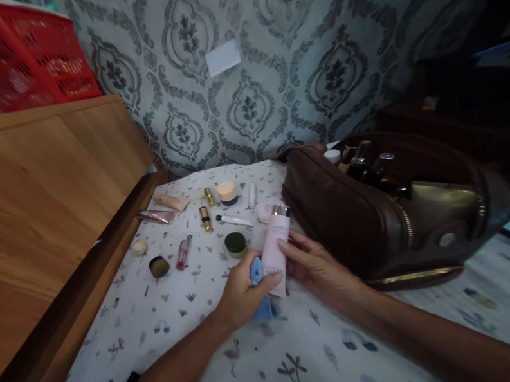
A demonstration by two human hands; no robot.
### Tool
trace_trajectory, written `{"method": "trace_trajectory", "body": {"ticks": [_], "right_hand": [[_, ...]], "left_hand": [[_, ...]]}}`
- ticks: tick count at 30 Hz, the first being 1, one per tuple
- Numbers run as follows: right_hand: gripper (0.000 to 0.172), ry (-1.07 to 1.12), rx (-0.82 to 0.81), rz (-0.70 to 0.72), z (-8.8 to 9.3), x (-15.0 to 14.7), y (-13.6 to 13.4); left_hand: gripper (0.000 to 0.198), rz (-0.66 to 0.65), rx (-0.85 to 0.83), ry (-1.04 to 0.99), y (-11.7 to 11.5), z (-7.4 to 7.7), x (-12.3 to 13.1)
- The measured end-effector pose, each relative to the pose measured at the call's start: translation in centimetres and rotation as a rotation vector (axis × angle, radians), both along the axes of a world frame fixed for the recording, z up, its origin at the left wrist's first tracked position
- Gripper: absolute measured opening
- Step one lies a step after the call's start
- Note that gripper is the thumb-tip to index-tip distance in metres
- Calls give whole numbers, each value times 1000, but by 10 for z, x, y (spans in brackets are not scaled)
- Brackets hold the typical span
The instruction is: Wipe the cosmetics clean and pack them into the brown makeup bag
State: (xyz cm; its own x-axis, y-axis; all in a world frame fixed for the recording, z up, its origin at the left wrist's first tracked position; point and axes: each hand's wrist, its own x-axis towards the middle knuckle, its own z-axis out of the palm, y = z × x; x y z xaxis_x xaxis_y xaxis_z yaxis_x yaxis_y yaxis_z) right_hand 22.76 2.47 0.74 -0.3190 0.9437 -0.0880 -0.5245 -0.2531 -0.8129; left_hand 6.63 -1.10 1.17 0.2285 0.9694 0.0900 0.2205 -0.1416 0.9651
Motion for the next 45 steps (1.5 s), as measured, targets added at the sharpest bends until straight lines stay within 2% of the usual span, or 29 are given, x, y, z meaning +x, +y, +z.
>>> {"method": "trace_trajectory", "body": {"ticks": [8,15,21,27,31,34,37,39,41,45], "right_hand": [[52,-58,8,85,-3,-3,-1],[48,-32,-48,101,-3,-3,-2],[41,40,-38,108,1,-1,-2],[46,46,-7,115,1,0,-4],[48,-20,4,126,-2,-1,-5],[54,-76,27,122,-5,-2,-8],[56,-110,54,105,-6,-3,-11],[52,-121,57,94,-6,-4,-11],[50,-93,40,88,-5,-4,-10],[45,-5,-19,90,-5,-3,-5]], "left_hand": [[45,65,8,-16,4,-4,-1],[52,85,-18,4,4,-5,-3],[49,63,23,63,4,3,-6],[37,174,107,263,3,10,-9],[50,262,172,235,-2,12,-9],[75,181,237,201,-6,8,-6],[104,25,293,312,-10,1,-1],[98,-40,322,389,-10,-4,1],[79,-84,335,410,-9,-5,0],[64,-119,303,325,-3,0,-5]]}}
